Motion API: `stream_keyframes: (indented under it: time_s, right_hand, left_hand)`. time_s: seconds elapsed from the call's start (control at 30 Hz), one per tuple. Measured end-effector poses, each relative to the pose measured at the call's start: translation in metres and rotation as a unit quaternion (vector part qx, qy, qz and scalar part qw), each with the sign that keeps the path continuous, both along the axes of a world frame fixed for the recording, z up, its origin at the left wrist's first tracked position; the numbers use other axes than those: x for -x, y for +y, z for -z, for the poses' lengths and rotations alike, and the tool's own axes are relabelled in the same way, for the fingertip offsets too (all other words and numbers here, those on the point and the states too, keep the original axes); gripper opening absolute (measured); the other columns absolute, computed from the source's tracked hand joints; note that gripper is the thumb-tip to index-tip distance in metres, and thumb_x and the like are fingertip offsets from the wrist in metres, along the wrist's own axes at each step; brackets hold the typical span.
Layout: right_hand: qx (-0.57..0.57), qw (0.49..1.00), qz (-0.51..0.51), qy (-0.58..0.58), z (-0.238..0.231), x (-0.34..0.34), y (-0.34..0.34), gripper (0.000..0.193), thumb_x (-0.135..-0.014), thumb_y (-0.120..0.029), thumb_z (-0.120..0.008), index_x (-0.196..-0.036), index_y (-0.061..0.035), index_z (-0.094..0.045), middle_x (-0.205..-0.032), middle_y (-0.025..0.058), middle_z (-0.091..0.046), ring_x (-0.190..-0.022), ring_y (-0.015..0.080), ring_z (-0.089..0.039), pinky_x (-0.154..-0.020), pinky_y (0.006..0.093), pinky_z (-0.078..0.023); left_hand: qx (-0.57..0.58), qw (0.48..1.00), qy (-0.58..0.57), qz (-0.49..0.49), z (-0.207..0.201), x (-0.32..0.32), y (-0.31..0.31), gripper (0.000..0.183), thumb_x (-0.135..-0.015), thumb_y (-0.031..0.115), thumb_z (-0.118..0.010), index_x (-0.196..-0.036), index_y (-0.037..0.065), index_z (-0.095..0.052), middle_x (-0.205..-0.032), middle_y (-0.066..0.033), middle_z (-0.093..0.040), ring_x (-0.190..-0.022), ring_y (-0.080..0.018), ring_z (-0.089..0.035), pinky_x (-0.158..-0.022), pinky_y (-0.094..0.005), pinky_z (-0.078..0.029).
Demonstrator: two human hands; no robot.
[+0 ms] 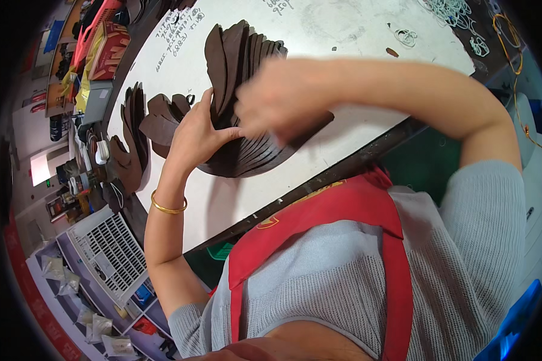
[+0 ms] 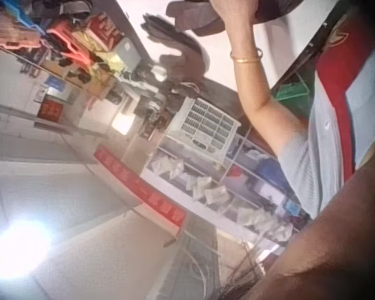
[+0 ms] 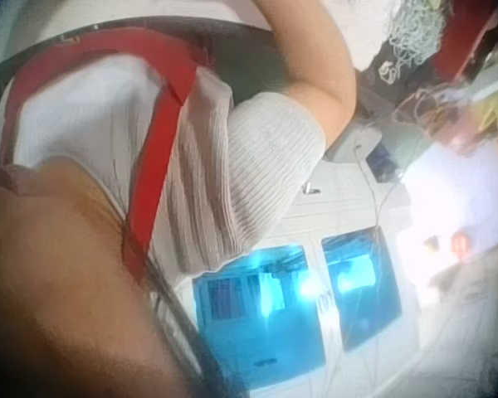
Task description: Marking leather shoe components with a silver pen and bundling them together with an elastic band.
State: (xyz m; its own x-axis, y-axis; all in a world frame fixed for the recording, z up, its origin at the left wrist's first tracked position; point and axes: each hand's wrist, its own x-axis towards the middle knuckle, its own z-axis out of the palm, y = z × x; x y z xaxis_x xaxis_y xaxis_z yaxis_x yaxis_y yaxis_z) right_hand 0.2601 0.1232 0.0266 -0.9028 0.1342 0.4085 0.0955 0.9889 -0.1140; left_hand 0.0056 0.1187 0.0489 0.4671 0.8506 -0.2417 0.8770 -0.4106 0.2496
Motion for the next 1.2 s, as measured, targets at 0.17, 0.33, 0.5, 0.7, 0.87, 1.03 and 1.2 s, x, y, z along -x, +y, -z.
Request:
stream_keyframes:
  time_s: [0.17,0.33,0.5,0.7,0.87,1.03,1.2]
  right_hand:
    - [0.048,0.995,0.085,-0.002,0.026,-0.023,-0.060,0.014,-0.081,-0.020,-0.064,-0.089,-0.0115,-0.057,-0.083,0.0018,-0.054,-0.078,0.0187,-0.063,-0.055,0.0329,-0.055]
    - [0.047,0.989,0.137,-0.001,0.033,-0.011,-0.052,0.011,-0.081,-0.018,-0.062,-0.088,-0.0116,-0.056,-0.082,0.0024,-0.054,-0.079,0.0186,-0.064,-0.057,0.0327,-0.055]
    - [-0.050,0.990,0.103,0.084,0.008,0.000,-0.052,0.012,-0.080,-0.018,-0.062,-0.092,-0.0146,-0.062,-0.094,-0.0027,-0.061,-0.086,0.0136,-0.062,-0.055,0.0257,-0.049]
    - [-0.130,0.979,0.118,0.107,-0.031,0.032,-0.058,0.024,-0.084,-0.017,-0.063,-0.107,-0.0148,-0.070,-0.126,0.0001,-0.065,-0.116,0.0152,-0.062,-0.058,0.0214,-0.049]
    - [-0.051,0.985,0.157,0.043,-0.027,0.040,-0.059,0.030,-0.083,-0.013,-0.065,-0.114,-0.0115,-0.068,-0.137,0.0039,-0.059,-0.125,0.0200,-0.058,-0.054,0.0236,-0.052]
    - [0.052,0.973,0.167,-0.153,-0.043,0.037,-0.036,0.041,-0.072,-0.023,-0.079,-0.108,-0.0086,-0.064,-0.129,0.0021,-0.057,-0.119,0.0224,-0.057,-0.064,0.0280,-0.056]
    - [0.150,0.871,0.285,-0.371,-0.111,0.007,-0.023,0.048,-0.062,-0.031,-0.084,-0.101,-0.0100,-0.064,-0.107,0.0011,-0.062,-0.099,0.0196,-0.062,-0.071,0.0314,-0.056]
  left_hand:
    - [0.130,0.991,0.002,-0.013,-0.015,-0.011,-0.007,0.087,-0.074,0.025,-0.083,-0.143,-0.008,-0.041,-0.108,-0.0290,-0.067,-0.103,-0.0409,-0.067,-0.090,-0.0446,-0.053]
    - [0.122,0.989,-0.046,0.068,-0.017,0.012,-0.042,0.095,-0.070,0.025,-0.086,-0.145,-0.009,-0.038,-0.114,-0.0258,-0.064,-0.104,-0.0404,-0.065,-0.089,-0.0442,-0.052]
    - [-0.119,0.988,-0.035,0.092,0.005,-0.002,-0.083,0.101,-0.065,0.023,-0.089,-0.146,-0.009,-0.037,-0.098,-0.0182,-0.062,-0.088,-0.0352,-0.062,-0.082,-0.0425,-0.050]
    - [-0.179,0.972,-0.084,0.127,0.023,0.009,-0.094,0.038,-0.074,0.016,-0.078,-0.106,0.000,-0.066,-0.103,-0.0148,-0.066,-0.093,-0.0324,-0.064,-0.084,-0.0428,-0.050]
    - [-0.162,0.974,-0.051,0.147,0.017,0.008,-0.100,0.033,-0.076,0.013,-0.074,-0.105,0.000,-0.065,-0.100,-0.0173,-0.064,-0.092,-0.0322,-0.063,-0.082,-0.0416,-0.049]
    - [-0.174,0.976,-0.048,0.119,0.018,0.005,-0.093,0.057,-0.071,0.012,-0.075,-0.124,-0.003,-0.058,-0.103,-0.0169,-0.062,-0.090,-0.0301,-0.062,-0.082,-0.0405,-0.049]
    - [-0.116,0.989,-0.062,0.075,0.007,0.009,-0.091,0.096,-0.062,0.014,-0.088,-0.146,-0.001,-0.044,-0.121,-0.0173,-0.062,-0.103,-0.0331,-0.064,-0.089,-0.0414,-0.050]
